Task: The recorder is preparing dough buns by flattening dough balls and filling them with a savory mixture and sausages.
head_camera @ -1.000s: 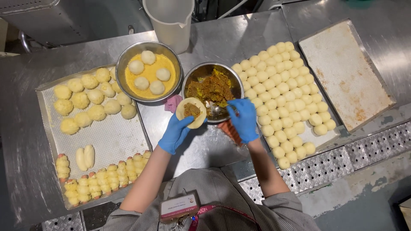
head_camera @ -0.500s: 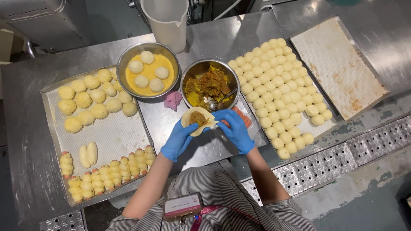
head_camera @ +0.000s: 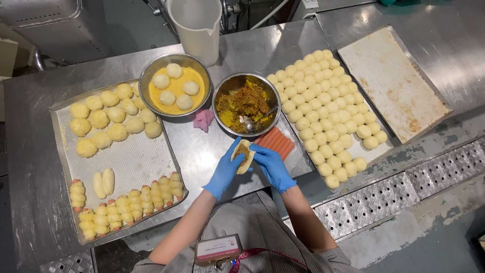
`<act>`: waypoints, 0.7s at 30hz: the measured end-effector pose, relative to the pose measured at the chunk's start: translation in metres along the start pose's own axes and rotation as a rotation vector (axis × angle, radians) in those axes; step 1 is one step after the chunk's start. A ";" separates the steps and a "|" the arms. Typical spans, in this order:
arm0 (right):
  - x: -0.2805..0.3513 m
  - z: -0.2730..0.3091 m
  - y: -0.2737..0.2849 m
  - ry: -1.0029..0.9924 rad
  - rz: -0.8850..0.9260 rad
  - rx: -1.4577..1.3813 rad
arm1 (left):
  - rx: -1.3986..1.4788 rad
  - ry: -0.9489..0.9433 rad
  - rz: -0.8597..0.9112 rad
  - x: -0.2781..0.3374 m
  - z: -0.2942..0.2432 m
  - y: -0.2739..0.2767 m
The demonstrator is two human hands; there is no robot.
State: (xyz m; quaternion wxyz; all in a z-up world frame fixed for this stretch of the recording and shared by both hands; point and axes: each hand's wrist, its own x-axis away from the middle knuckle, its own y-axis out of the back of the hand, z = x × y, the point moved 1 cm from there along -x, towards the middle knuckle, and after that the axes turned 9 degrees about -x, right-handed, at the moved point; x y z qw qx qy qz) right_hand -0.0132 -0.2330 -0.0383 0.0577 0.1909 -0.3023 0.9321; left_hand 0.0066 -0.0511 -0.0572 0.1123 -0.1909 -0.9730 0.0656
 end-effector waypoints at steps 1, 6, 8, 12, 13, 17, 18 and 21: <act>0.000 -0.005 0.005 0.002 -0.001 0.000 | 0.000 -0.001 0.002 0.002 -0.004 0.000; 0.011 -0.009 0.000 0.245 0.014 0.401 | -0.032 0.146 0.088 0.012 -0.011 0.001; 0.019 0.000 -0.013 0.231 -0.016 0.389 | -0.140 0.125 0.091 0.014 -0.006 0.007; 0.012 -0.006 0.001 0.248 0.056 0.375 | -0.420 -0.012 0.122 0.012 0.002 0.012; 0.014 -0.003 -0.002 0.249 0.054 0.372 | -0.422 -0.011 0.124 0.011 0.002 0.013; 0.020 -0.003 -0.006 0.206 0.171 0.442 | -0.495 0.010 0.214 0.008 0.015 0.016; 0.019 -0.006 -0.005 0.179 0.173 0.455 | -0.526 0.045 0.254 0.006 0.020 0.017; 0.026 -0.023 0.002 0.221 0.077 0.571 | -0.488 0.219 0.289 -0.009 0.050 0.021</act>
